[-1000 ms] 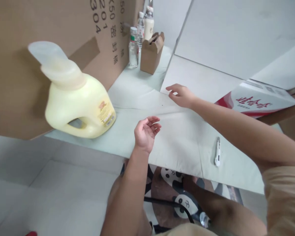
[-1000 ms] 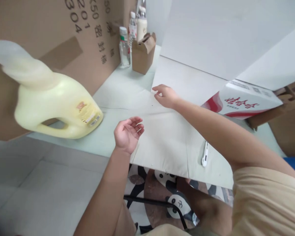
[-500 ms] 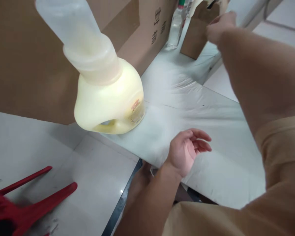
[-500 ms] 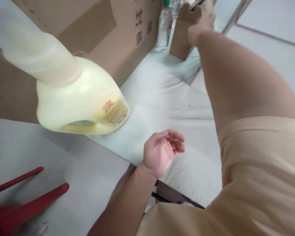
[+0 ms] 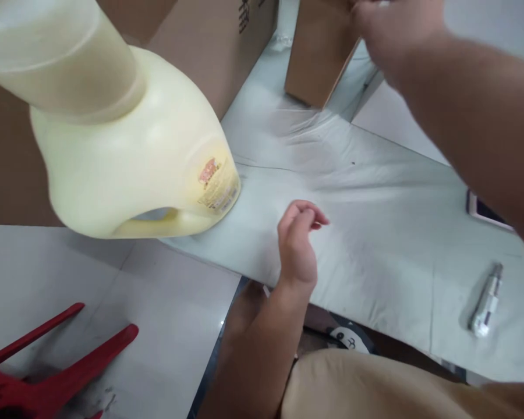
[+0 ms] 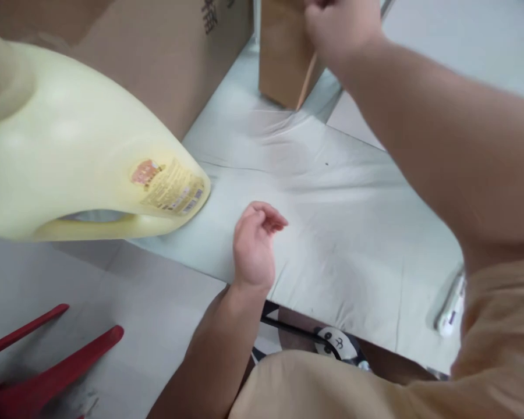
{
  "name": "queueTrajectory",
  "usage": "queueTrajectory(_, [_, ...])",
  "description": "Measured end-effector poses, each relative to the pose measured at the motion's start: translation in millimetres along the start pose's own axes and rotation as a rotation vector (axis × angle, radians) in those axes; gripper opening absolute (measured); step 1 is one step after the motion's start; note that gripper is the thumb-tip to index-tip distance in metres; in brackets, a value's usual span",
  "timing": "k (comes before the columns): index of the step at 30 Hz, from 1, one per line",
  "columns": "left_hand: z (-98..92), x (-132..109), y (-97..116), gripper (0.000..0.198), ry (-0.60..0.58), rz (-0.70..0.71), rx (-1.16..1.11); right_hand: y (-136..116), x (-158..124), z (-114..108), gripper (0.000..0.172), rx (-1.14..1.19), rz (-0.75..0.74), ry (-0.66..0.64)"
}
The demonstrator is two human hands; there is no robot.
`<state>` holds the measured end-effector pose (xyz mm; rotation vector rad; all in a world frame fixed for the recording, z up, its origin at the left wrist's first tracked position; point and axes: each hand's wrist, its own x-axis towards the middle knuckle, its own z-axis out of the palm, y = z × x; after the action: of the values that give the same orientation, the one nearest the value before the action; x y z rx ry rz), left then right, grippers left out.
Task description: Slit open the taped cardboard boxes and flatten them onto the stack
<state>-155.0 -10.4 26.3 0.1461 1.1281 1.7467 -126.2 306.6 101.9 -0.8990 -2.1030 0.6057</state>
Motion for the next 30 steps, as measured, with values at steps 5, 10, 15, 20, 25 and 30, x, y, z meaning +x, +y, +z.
queueTrajectory(5, [-1.1, -3.1, 3.9, 0.017, 0.155, 0.1, -0.038, -70.2, -129.7, -37.3, 0.04, -0.493, 0.0, -0.049])
queueTrajectory(10, [-1.3, 5.6, 8.1, 0.014, 0.326, 0.321, -0.006, -77.4, -238.5, -97.9, 0.017, -0.463, -0.346, 0.002])
queueTrajectory(15, [12.8, 13.7, -2.4, 0.023, 0.133, 0.409, 0.009, -94.4, -357.5, -169.9, 0.013, -0.364, -0.285, 0.071])
queueTrajectory(20, [45.6, -1.6, -33.4, 0.035, -0.367, 0.485, -0.071, -91.9, -429.4, -204.0, 0.008, -0.254, -0.167, 0.056])
queueTrajectory(25, [59.2, -14.3, -46.9, 0.042, -0.61, 0.853, 0.152, -83.0, -444.5, -202.6, 0.009, -0.137, -0.102, 0.047])
queueTrajectory(30, [67.6, -19.9, -44.1, 0.052, -0.605, 0.855, 0.5, -84.5, -454.0, -202.2, 0.014, -0.081, -0.065, -0.022])
